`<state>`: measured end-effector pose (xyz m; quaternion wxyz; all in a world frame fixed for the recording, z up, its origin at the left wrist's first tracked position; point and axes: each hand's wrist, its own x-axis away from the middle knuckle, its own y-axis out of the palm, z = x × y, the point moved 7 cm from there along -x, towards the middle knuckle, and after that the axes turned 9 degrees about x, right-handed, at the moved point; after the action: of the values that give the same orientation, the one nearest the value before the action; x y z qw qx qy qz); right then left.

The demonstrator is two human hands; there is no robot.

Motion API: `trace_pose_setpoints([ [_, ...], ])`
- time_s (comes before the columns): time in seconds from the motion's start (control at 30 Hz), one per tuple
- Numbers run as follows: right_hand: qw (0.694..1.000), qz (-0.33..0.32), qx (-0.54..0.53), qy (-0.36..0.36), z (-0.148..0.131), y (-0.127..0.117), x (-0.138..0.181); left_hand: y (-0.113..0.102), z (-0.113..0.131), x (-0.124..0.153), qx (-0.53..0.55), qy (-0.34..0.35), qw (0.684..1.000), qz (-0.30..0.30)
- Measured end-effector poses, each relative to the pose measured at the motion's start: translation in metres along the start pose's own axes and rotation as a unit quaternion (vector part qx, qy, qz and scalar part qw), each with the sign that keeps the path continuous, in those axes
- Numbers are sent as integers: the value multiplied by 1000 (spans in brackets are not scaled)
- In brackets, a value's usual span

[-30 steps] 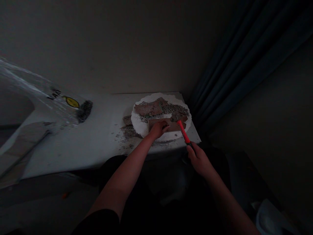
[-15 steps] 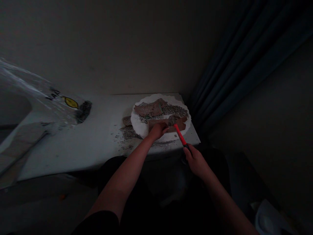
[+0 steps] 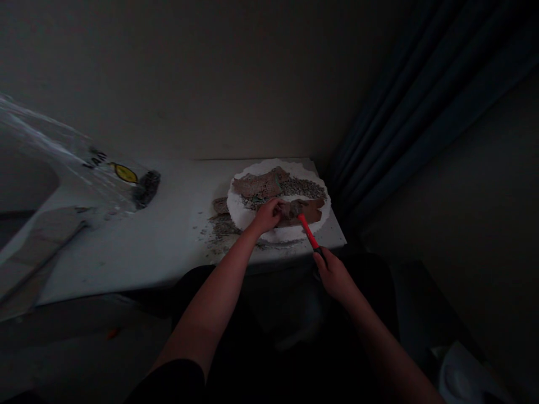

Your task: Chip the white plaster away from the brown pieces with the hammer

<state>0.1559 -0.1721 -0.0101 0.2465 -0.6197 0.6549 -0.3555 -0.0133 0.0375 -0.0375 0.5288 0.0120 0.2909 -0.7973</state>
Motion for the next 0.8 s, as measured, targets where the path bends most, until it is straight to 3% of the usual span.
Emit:
trace_pose_setpoints([
  [0.13, 1000, 0, 8, 19, 6, 5, 2, -15, 3, 1, -9, -5, 1000, 20],
  [0.23, 1000, 8, 6, 20, 3, 4, 3, -41, 2, 8, -17, -15, 997, 69],
  [0.33, 1000, 2, 11, 10, 2, 5, 2, -84, -9, 22, -53, -50, 985, 154],
  [0.43, 1000, -12, 17, 15, 7, 10, 0, -137, -27, 48, -107, -128, 952, 256],
  [0.53, 1000, -11, 12, 25, 14, 11, 2, -179, -46, 77, -179, -219, 911, 299],
  [0.63, 1000, -1, 9, 26, 19, 8, 3, -193, -67, 97, -261, -312, 888, 215],
  [0.73, 999, 12, 27, 28, 25, 3, -1, -177, -86, 110, -317, -369, 872, 47],
  [0.8, 998, 19, 45, 33, 28, 2, -5, -161, -93, 116, -330, -365, 870, -41],
])
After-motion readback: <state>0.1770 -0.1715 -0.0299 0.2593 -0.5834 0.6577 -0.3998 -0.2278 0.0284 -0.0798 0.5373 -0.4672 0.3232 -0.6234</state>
